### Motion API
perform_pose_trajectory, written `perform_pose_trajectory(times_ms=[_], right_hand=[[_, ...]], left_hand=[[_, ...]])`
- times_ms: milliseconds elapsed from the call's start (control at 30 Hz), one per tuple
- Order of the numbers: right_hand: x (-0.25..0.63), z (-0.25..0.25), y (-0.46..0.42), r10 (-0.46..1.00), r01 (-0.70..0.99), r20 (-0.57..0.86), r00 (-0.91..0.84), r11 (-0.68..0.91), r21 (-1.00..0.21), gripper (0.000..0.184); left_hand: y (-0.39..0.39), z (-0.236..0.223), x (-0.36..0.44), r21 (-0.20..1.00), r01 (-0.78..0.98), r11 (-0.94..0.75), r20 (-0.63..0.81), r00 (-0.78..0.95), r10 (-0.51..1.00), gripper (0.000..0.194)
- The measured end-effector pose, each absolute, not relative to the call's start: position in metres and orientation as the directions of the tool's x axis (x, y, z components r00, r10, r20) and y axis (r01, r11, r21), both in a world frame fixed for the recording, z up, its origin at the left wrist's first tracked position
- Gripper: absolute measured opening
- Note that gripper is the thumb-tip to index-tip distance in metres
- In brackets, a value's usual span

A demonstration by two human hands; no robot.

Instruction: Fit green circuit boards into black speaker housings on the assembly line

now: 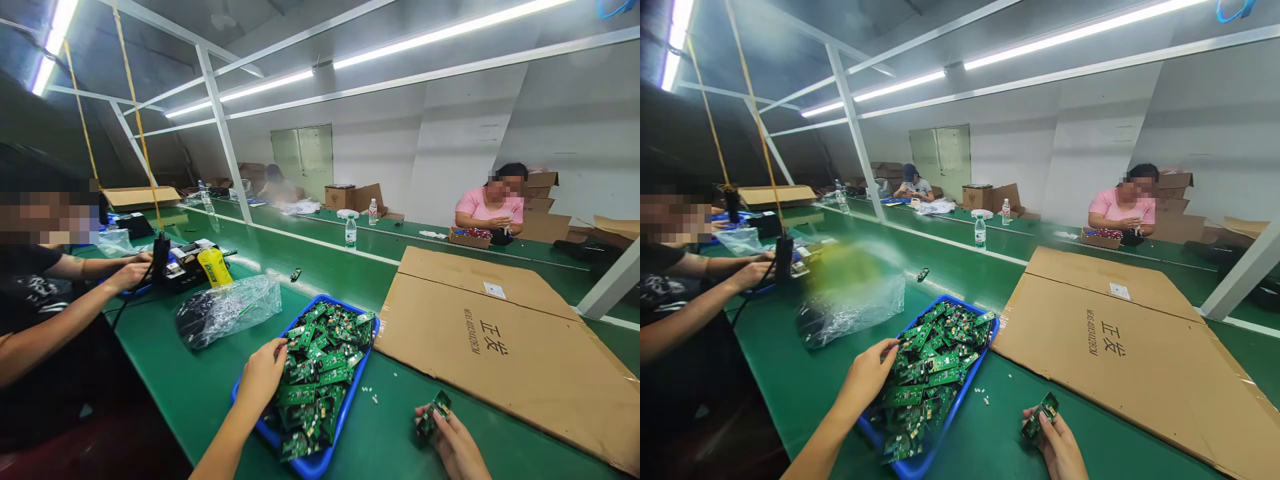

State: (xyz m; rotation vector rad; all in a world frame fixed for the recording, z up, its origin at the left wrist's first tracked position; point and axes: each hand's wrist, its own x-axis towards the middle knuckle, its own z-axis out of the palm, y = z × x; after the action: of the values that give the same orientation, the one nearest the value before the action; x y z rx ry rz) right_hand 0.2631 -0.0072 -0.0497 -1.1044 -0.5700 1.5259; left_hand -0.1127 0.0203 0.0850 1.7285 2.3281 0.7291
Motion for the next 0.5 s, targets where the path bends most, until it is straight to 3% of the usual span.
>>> perform_pose_trajectory(times_ms=[300,500], right_hand=[[0.264,-0.042,-0.01,0.935,-0.468,-0.354,0.019,-0.305,-0.83,0.06],[0.263,-0.041,-0.008,0.925,-0.467,-0.379,0.025,-0.325,-0.822,0.061]], left_hand=[[0.013,0.086,-0.135,0.431,0.868,0.247,0.193,-0.357,0.914,0.037],[0.029,0.087,-0.099,0.339,0.938,0.071,0.218,-0.151,0.964,0.027]])
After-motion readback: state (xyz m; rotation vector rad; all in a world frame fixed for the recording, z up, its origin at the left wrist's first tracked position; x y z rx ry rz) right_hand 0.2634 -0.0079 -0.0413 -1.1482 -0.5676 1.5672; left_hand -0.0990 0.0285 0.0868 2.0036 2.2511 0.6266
